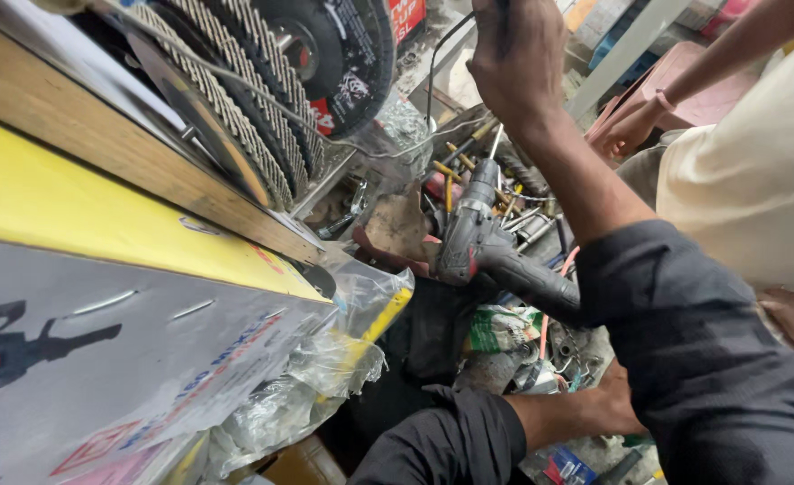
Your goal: The person repairs a green angle grinder at a cluttered workbench. They hold the tool housing, use a screwdriver on its parts, pull and reposition its power cord, open the housing to reach the interior, and turn the tool over while working on it by hand.
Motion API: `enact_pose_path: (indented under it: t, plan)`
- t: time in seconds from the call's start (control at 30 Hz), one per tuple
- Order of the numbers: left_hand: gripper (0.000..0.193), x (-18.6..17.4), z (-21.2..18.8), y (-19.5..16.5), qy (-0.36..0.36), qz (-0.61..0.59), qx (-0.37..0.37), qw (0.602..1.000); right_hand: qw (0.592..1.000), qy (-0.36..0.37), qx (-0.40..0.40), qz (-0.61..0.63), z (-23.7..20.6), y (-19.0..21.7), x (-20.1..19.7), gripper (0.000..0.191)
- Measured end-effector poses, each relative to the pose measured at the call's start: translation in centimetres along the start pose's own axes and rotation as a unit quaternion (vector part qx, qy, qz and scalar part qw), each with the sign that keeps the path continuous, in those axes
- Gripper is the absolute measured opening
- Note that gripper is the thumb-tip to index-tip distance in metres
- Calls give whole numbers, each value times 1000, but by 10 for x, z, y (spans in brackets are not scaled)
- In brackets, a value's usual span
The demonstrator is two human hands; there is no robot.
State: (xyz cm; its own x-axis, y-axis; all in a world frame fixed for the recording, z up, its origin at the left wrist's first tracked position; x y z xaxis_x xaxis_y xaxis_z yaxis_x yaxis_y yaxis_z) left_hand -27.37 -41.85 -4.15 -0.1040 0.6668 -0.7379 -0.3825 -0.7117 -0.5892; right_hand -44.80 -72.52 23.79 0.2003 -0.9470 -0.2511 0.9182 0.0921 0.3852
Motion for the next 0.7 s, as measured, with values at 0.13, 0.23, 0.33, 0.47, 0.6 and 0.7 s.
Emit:
enact_pose_path:
  t: [0.13,0.23,0.33,0.47,0.6,0.7]
  plan:
    - [60,-22,5,-37,76,33,-50,995,996,50,-74,-25,15,74,-104,10]
    - [90,-45,14,-69,5,-36,-81,996,994,58,-69,-59,-13,126,-224,15]
    - [89,-35,25,-95,33,-50,-104,993,996,-3,43,-83,-86,159,-355,28]
    - [89,-9,31,-121,49,-1,-127,991,969,-133,162,-127,-230,201,-515,32]
    - [91,8,23,-148,3,-14,-132,991,931,-288,201,-100,-366,254,-613,19]
    - [87,16,16,-161,-24,-34,-145,989,874,-413,255,-35,-467,299,-622,10]
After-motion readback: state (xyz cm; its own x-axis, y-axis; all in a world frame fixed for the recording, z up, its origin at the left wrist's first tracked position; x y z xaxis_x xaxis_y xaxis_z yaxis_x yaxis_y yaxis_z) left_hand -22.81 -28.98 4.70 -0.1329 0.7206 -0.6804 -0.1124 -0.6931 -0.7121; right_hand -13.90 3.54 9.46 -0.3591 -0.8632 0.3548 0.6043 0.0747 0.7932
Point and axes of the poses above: each hand's wrist, its own z-axis towards the middle knuckle, its own x-axis out of the palm, y = z × x, the point moved 5 cm from there along z, towards the middle knuckle, and after that the axes turned 15 degrees about z, right-handed, at the moved point
